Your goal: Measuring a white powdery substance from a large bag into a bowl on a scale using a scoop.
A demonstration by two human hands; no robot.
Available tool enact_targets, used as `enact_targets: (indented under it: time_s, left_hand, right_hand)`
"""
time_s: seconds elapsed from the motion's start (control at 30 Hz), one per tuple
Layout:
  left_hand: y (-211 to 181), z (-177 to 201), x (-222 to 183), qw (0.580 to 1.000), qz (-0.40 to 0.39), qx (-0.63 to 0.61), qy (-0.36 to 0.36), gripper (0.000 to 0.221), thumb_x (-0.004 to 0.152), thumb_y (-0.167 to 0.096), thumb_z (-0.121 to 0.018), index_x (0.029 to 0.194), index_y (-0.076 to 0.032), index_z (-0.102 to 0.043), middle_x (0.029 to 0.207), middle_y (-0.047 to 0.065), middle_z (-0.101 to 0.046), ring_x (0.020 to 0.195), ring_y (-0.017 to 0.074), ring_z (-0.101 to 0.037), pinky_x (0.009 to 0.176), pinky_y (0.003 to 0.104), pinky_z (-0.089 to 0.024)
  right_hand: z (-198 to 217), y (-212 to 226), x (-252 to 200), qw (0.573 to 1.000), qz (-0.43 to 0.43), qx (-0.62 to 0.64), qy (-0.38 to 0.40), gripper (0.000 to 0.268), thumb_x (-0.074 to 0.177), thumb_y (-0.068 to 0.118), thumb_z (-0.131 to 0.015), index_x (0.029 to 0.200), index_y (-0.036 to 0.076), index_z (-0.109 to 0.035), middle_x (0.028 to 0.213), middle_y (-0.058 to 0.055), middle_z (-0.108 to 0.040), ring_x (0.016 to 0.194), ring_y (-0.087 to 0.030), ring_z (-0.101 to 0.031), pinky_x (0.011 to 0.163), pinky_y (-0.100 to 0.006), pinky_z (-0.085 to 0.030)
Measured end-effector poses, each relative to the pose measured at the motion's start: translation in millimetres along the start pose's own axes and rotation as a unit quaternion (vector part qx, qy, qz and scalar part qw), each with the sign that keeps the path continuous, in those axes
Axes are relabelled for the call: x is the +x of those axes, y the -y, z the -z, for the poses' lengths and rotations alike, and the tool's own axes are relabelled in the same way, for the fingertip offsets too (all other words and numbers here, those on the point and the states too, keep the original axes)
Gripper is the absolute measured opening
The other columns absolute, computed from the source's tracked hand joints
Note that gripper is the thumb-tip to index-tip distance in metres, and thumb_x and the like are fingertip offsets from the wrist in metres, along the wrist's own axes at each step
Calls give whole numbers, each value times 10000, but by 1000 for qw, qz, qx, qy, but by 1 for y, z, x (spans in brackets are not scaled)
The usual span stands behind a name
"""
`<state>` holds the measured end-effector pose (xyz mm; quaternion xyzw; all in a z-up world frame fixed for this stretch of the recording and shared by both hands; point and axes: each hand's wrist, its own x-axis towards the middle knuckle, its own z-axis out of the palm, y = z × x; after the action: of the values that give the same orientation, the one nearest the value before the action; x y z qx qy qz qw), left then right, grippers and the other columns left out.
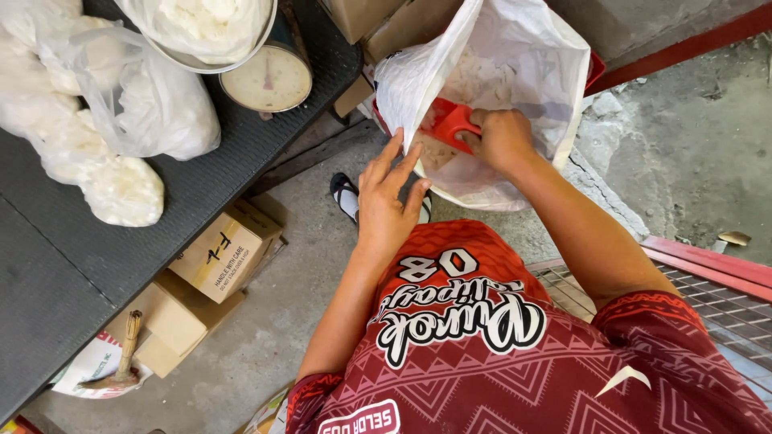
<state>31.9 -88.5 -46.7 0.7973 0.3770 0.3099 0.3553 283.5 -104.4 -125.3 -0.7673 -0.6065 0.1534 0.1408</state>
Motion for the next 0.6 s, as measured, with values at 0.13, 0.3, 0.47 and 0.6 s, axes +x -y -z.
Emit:
enact_targets:
  time_s: [0.13,0.3,0.47,0.6]
  left_hand:
    - [-2,2,1,1000,-11,4,-3,534,865,-105,-809,1377,-77,-659,1573,145,-511,1257,308,-609,1087,421,-459]
    - [2,7,2,1000,0,-9,14,509,864,-109,-804,1356,-86,-677,1557,143,-527,1253,312,-620,1074,425,-474]
    - [7,10,1,1000,2,-28,10,478,880,-117,-811,1342,-108,-690,1535,136,-553,1295,316,-611,1105,424,-470]
    - [11,9,2,999,15,-49,8,461,889,-106,-796,1338,-113,-694,1527,138,-568,1311,304,-622,1115,416,-488]
  right_hand:
    - [-9,-7,0,999,23,10,-29,295,837,316,-828,1004,78,-778,723,-181,-706,658,-377,-690,663,-459,-548]
    - [19,2,-17,998,-7,51,-20,277,851,329,-832,968,82,-783,748,-184,-702,671,-367,-683,650,-452,-535]
    - [46,10,-39,993,-37,107,-35,291,879,334,-827,936,58,-756,741,-176,-679,653,-348,-670,635,-429,-522]
    - [65,13,-55,990,-7,115,-79,314,877,328,-837,901,35,-726,755,-165,-666,667,-341,-655,619,-428,-500]
